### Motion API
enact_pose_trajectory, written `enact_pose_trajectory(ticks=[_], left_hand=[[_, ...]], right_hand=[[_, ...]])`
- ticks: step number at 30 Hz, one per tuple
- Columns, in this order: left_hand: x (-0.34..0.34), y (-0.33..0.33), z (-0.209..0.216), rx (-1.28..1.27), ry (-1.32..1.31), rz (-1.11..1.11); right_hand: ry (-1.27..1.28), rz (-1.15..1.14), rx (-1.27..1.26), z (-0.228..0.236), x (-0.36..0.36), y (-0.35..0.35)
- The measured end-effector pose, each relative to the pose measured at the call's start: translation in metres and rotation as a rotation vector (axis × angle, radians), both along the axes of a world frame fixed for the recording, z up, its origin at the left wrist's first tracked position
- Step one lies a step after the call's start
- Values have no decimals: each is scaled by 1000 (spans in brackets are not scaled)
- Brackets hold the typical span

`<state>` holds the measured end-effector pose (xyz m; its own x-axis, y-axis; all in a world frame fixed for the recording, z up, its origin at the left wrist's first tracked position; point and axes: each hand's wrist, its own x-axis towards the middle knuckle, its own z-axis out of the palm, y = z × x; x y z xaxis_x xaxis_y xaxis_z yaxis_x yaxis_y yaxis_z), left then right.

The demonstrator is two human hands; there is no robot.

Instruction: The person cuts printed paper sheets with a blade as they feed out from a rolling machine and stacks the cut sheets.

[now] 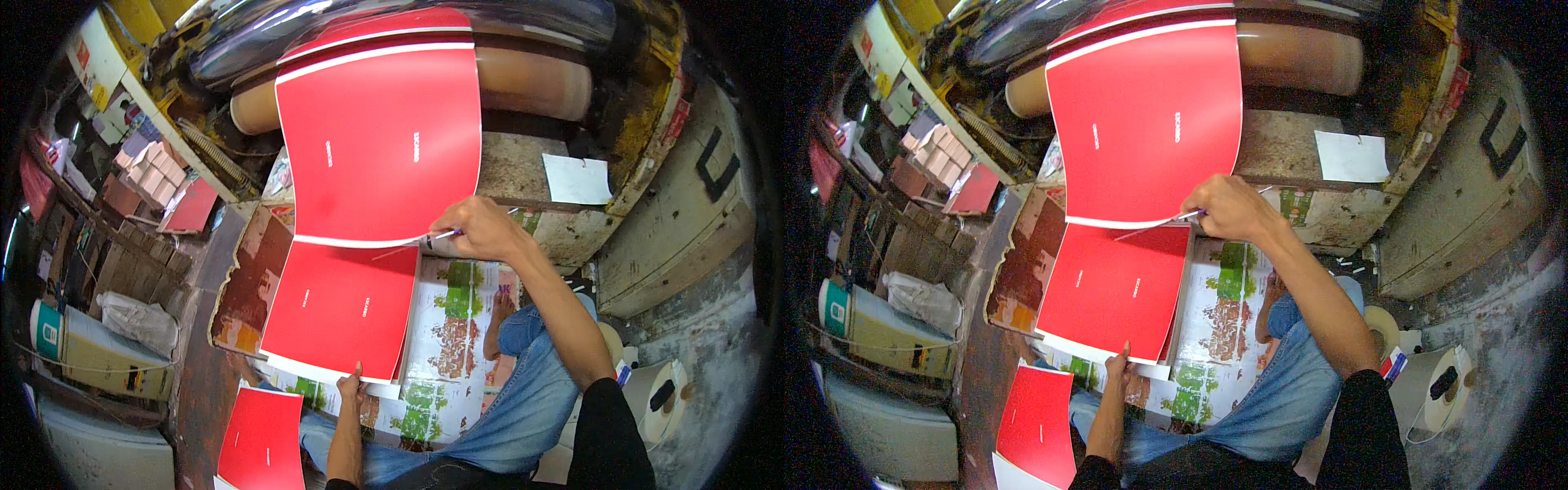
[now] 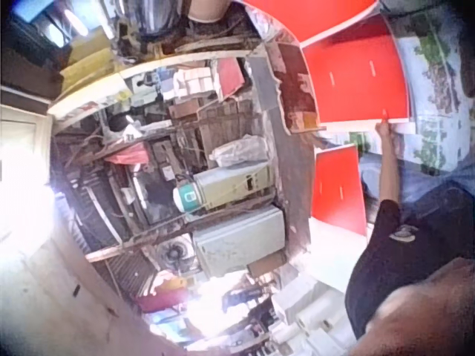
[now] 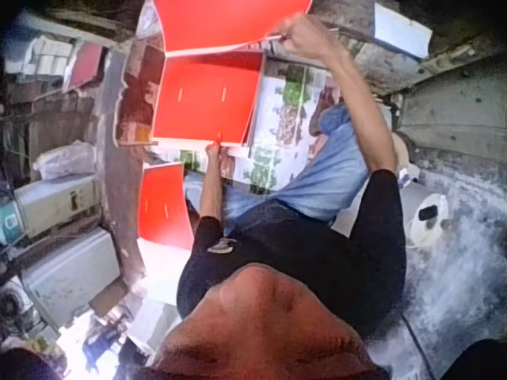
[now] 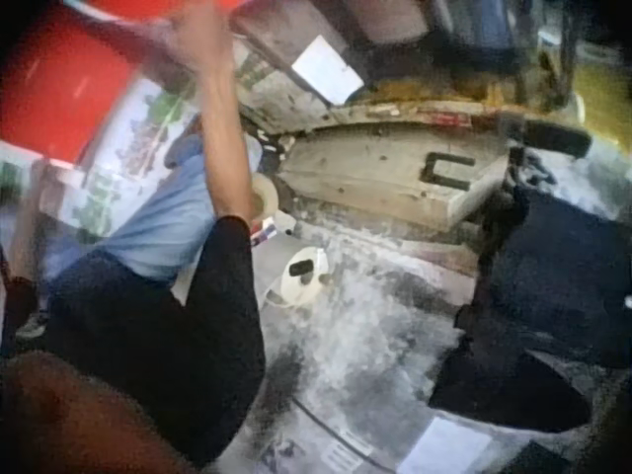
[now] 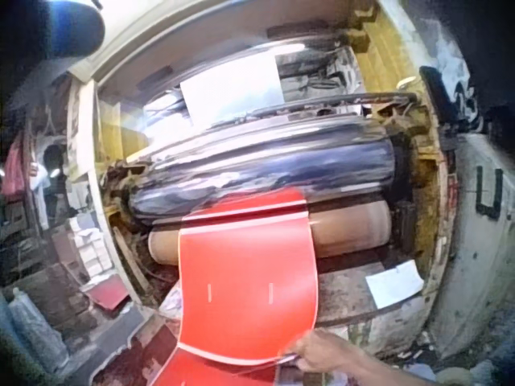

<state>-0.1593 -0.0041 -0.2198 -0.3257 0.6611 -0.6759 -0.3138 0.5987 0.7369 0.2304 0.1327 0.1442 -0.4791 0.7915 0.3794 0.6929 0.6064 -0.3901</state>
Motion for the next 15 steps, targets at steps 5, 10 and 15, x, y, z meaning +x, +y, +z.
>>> enact_pose_trajectory(ticks=[5,10,15], left_hand=[[-5,11,-25,-177,369,-140],[22,31,61,-228,554,-1397],[142,46,213,701,-1056,-531]], right_hand=[[42,101,-135,-4,-4,-1],[-98,174,-414,6,3,-21],[-136,371,-828,17,-2,-20]])
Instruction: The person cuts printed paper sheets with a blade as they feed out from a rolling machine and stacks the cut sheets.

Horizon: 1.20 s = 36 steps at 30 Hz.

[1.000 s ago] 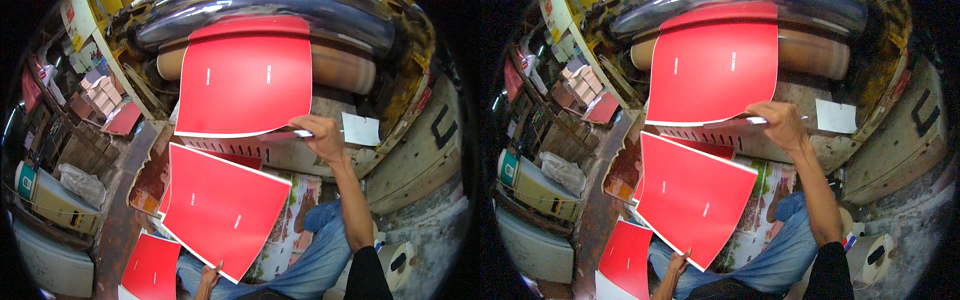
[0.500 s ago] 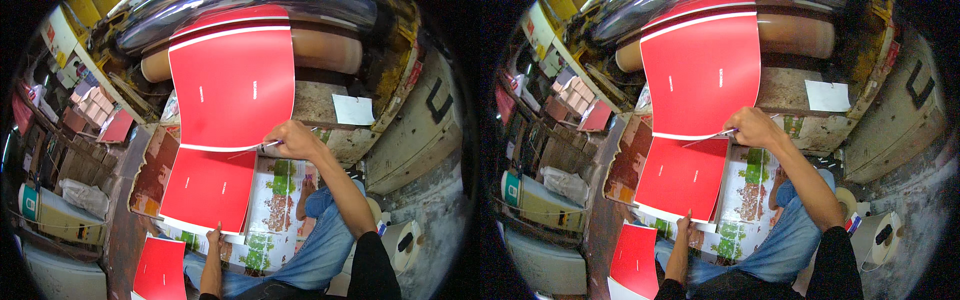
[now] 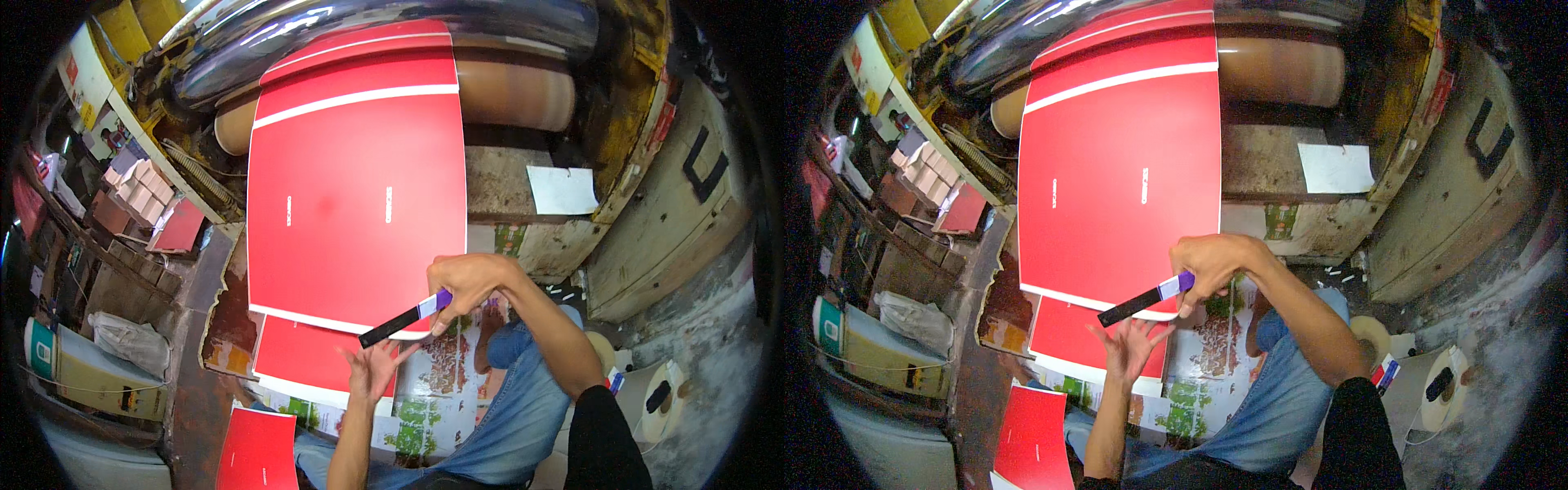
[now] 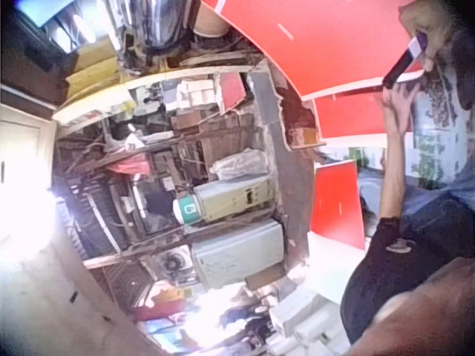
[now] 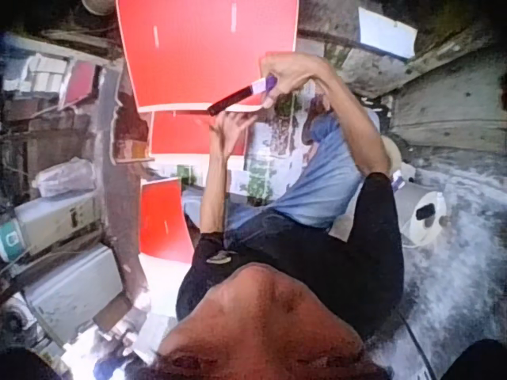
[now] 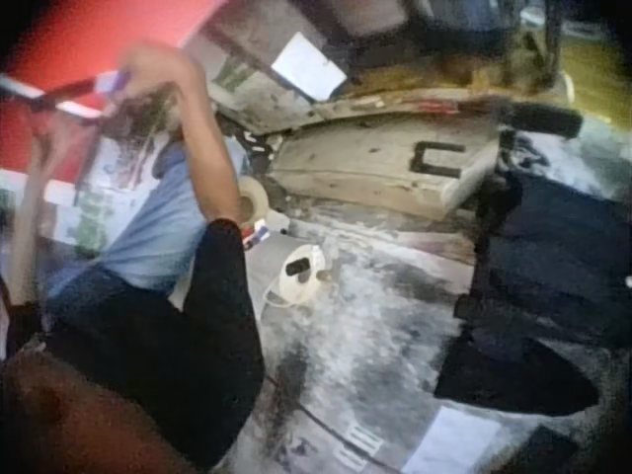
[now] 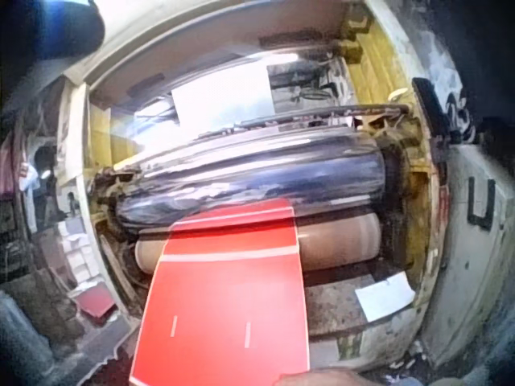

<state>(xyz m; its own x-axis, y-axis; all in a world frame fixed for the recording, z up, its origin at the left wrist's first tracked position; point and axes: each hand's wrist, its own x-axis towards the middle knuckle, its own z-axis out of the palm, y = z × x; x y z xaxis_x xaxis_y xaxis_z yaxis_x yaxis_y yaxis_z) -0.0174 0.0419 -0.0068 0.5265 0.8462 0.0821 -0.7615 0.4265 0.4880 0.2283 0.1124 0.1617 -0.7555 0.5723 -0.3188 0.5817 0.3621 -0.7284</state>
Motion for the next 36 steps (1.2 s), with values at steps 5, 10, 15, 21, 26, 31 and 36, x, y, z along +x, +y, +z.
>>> enact_pose_trajectory(ticks=[5,10,15,21,26,31,36], left_hand=[[38,-3,12,-216,324,334],[26,-33,18,-238,360,363],[19,-61,15,-302,381,356],[2,-92,20,-309,467,352],[-18,-110,21,-383,425,339],[-33,-133,3,-438,363,330],[-34,-157,-15,-419,585,365]], right_hand=[[145,92,-305,7,9,19],[709,-841,116,15,83,56],[691,-1213,540,7,96,101],[635,-1221,531,-25,101,116],[535,-1135,389,-28,89,86],[217,-951,1312,-21,85,78],[8,-684,1292,-24,70,77]])
